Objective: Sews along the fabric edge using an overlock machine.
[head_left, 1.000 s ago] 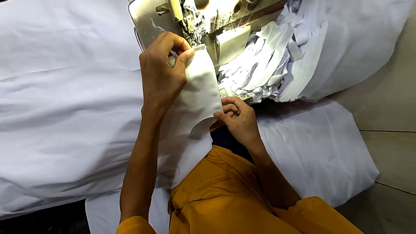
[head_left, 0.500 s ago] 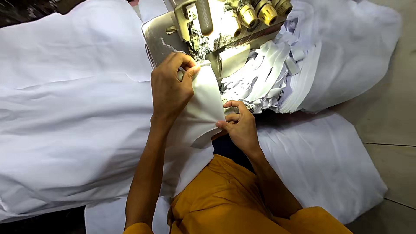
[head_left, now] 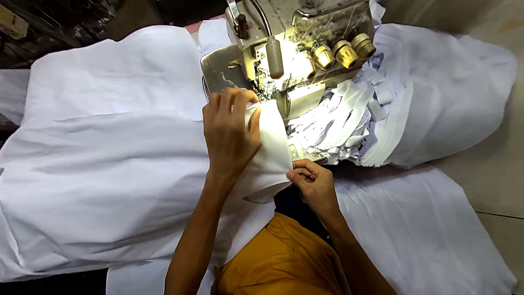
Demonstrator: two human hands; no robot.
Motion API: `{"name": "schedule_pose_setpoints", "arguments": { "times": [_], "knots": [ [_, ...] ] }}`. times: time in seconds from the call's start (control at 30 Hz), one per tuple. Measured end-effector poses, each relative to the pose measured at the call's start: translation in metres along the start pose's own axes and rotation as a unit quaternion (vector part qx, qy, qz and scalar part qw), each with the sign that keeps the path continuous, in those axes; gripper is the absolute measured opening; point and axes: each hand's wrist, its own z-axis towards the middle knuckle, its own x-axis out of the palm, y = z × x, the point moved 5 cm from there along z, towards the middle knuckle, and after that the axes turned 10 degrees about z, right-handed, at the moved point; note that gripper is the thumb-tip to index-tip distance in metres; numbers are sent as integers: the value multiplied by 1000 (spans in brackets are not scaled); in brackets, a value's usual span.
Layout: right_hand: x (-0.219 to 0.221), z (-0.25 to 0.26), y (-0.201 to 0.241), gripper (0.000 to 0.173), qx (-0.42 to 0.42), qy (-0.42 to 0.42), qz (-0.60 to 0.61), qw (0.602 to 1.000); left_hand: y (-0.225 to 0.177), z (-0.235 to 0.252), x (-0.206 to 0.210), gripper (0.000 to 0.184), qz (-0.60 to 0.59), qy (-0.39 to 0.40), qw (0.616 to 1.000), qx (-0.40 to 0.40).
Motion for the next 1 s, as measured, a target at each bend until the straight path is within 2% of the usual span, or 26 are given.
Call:
{"name": "schedule_pose_setpoints", "arguments": {
  "times": [0.07, 0.13, 0.2, 0.5, 0.63, 0.73, 1.0],
  "knots": [
    [0, 0, -2, 14, -2, 1, 8, 1000, -7, -10, 1, 22, 0, -32, 998, 55],
    [0, -1, -3, 14, -4, -2, 9, 1000, -14, -25, 10, 27, 0, -29, 994, 107],
    [1, -1, -3, 14, -11, -6, 9, 1000, -12, -36, 18, 32, 11, -18, 993, 118],
    [8, 4, 5, 14, -33, 2, 16, 999, 2, -50, 18, 49, 92, 20, 996, -7],
    [9, 5, 8, 13, -23, 22, 62, 998, -1, -46, 23, 54, 133, 26, 990, -47],
    [8, 2, 10, 13, -23, 23, 88, 996, -9, -42, 26, 57, 158, 40, 985, -62],
    [3, -11, 9, 15, -28, 2, 116, 993, -26, -40, 32, 60, 116, 63, 990, -57]
  ]
}}
